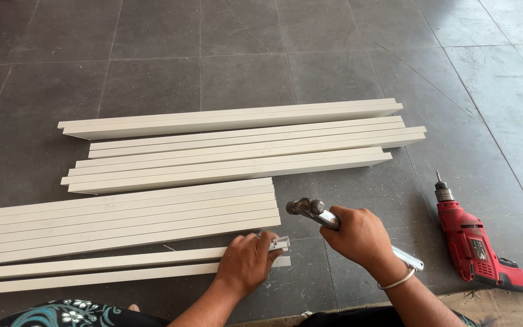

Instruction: The person is assembling white wooden planks on a tiled floor. They use a hammer to attach metal brackets to the ends of the planks and a power drill to secure them further. The planks are arranged in a stack, and the person works on them one by one.

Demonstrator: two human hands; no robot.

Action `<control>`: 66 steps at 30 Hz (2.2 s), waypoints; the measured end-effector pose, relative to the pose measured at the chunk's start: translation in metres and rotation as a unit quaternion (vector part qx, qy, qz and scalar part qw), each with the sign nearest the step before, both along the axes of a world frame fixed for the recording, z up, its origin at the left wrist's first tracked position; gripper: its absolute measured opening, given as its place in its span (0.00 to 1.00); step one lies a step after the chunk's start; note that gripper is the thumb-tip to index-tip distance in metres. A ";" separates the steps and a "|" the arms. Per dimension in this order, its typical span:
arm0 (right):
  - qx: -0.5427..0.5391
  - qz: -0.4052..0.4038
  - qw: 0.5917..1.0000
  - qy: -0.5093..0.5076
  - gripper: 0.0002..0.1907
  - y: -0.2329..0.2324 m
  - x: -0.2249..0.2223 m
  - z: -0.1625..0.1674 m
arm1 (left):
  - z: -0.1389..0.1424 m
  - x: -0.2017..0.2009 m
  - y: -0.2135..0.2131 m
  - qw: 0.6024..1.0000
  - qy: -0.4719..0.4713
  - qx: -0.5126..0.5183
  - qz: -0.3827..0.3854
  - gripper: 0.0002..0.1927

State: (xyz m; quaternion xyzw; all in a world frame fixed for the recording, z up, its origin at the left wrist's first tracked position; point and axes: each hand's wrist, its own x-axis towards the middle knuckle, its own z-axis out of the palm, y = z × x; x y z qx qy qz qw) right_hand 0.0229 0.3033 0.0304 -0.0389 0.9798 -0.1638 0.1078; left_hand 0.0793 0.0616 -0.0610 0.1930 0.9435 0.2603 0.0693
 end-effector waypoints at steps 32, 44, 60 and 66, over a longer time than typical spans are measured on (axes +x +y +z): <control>-0.073 -0.065 0.995 -0.020 0.08 -0.001 -0.013 0.000 | 0.038 -0.019 0.040 0.990 -0.079 -0.086 -0.074 0.23; -0.077 -0.073 0.994 -0.007 0.09 0.003 -0.015 0.000 | 0.047 -0.025 0.061 0.936 -0.113 -0.296 -0.154 0.17; -0.078 -0.082 0.993 -0.021 0.10 0.002 -0.017 0.010 | 0.068 -0.031 0.079 0.834 -0.035 -0.511 -0.205 0.38; -0.106 -0.100 0.989 -0.014 0.08 0.004 -0.019 0.011 | 0.099 -0.022 0.094 0.799 -0.114 -0.521 -0.278 0.30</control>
